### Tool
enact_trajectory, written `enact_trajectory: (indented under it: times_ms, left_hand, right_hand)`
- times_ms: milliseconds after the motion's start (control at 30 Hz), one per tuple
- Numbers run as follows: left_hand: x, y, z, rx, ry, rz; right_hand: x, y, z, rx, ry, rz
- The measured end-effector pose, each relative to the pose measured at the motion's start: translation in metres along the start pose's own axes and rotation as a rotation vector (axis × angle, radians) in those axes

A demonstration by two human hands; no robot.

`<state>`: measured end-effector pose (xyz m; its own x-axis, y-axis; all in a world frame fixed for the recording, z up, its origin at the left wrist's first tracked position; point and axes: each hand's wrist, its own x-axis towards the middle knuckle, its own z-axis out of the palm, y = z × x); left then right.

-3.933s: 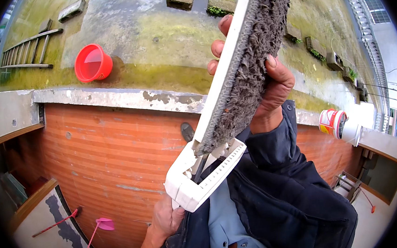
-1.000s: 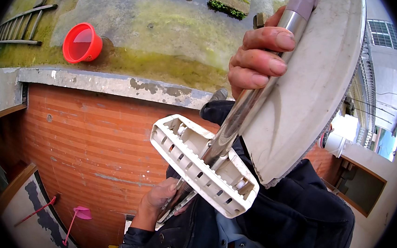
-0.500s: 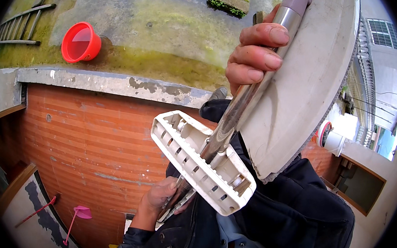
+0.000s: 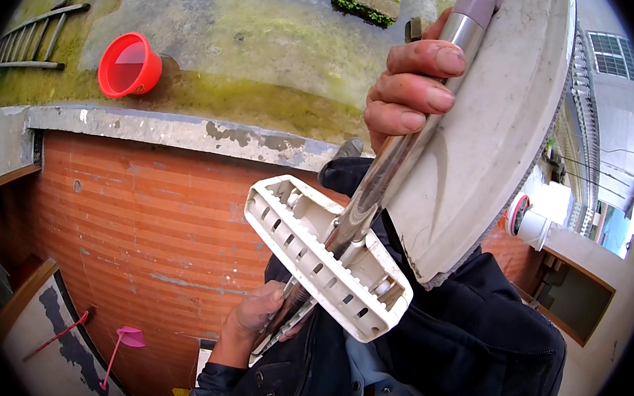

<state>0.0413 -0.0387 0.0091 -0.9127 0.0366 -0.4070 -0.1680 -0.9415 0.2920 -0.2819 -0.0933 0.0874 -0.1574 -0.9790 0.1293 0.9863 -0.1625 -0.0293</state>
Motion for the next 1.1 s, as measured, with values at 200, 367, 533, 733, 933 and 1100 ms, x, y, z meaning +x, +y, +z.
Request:
enact_trajectory:
  times_ms: [200,367,533,733,933,1100]
  left_hand:
    - [0.002,-0.005,0.000,0.011,-0.003,0.041]
    - [-0.001,-0.001,0.008,0.140,0.108,0.060]
    - [-0.006,0.016,0.028,0.363,0.224,0.075]
    - [-0.007,0.010,0.033,0.593,0.357,0.202]
    - [-0.009,0.013,0.042,0.814,0.475,0.236]
    - [-0.009,0.010,0.052,0.953,0.616,0.293]
  right_hand:
    - [0.005,0.000,-0.008,0.005,-0.006,0.065]
    - [0.000,-0.005,-0.020,-0.043,-0.043,0.013]
    - [0.002,-0.007,-0.042,0.084,-0.204,0.038]
    - [0.003,-0.014,-0.052,0.122,-0.227,0.106]
    - [0.000,-0.011,-0.050,0.160,-0.178,0.079]
    - [-0.001,-0.009,-0.044,0.145,-0.147,0.054]
